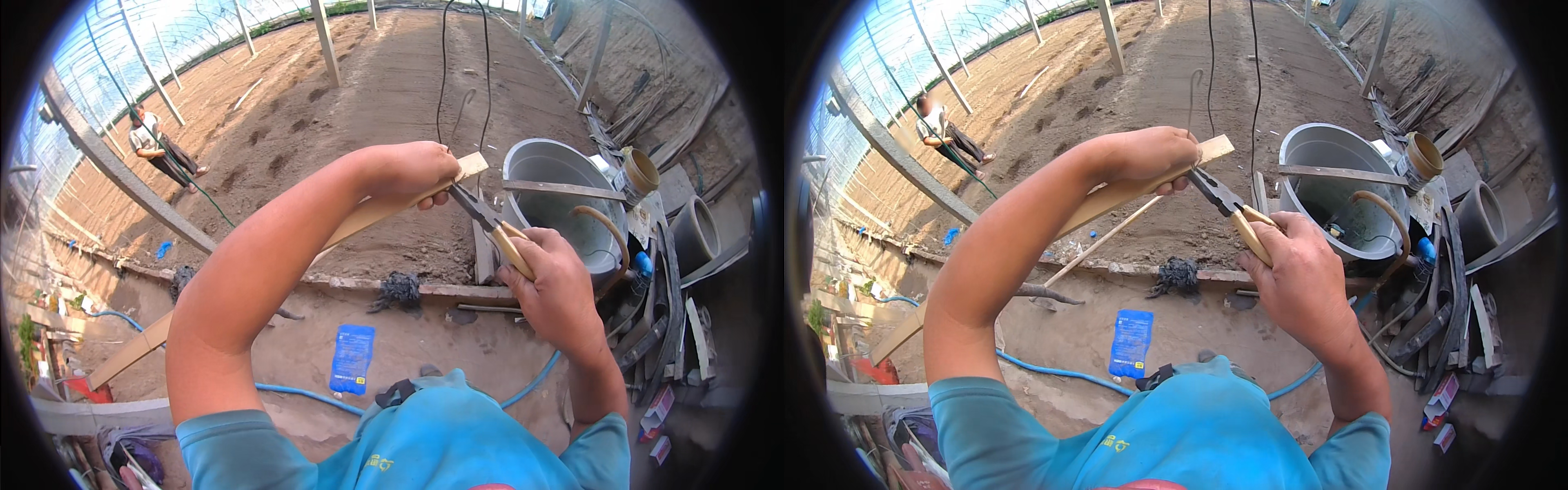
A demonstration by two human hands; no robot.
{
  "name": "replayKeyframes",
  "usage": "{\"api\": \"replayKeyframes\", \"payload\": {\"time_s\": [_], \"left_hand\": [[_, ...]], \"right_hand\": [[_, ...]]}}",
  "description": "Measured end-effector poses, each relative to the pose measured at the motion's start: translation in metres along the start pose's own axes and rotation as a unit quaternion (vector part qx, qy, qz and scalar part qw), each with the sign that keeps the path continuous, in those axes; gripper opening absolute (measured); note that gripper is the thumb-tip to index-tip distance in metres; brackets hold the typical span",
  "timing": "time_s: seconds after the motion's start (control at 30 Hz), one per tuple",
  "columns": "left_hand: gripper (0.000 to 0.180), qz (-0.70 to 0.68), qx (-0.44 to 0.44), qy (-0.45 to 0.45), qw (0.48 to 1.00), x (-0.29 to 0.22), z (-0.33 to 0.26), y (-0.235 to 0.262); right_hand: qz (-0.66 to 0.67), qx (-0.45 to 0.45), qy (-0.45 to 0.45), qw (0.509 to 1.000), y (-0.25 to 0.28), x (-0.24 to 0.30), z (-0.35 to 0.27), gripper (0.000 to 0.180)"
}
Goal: The person uses pliers to bend and secure a metal wire around a small wooden block, then attaches the block to a longer wooden stick. The person repeatedly adjusts the wire and positions the components while working in a greenhouse.
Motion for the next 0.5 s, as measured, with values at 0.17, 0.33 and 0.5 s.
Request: {"api": "replayKeyframes", "payload": {"time_s": [0.17,0.33,0.5], "left_hand": [[0.032,-0.002,0.010,-0.014,1.000,-0.006,0.001,-0.003],[0.033,0.017,0.016,-0.023,0.999,-0.009,-0.004,-0.004],[0.038,0.043,-0.023,-0.028,0.998,-0.009,-0.014,-0.008]], "right_hand": [[-0.030,0.020,-0.020,0.999,0.000,0.007,0.000,0.027],[-0.052,0.035,-0.040,0.997,-0.011,0.000,-0.008,0.026],[-0.042,0.001,-0.036,0.998,-0.019,-0.007,-0.016,0.025]]}}
Point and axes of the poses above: each hand's wrist, its own z-axis towards the middle knuckle, its own y-axis out of the back of the hand, x = y × z, the point moved 3 cm from there along z, towards the middle knuckle, and after that the axes turned 10 degrees about y, right-handed, at the moved point
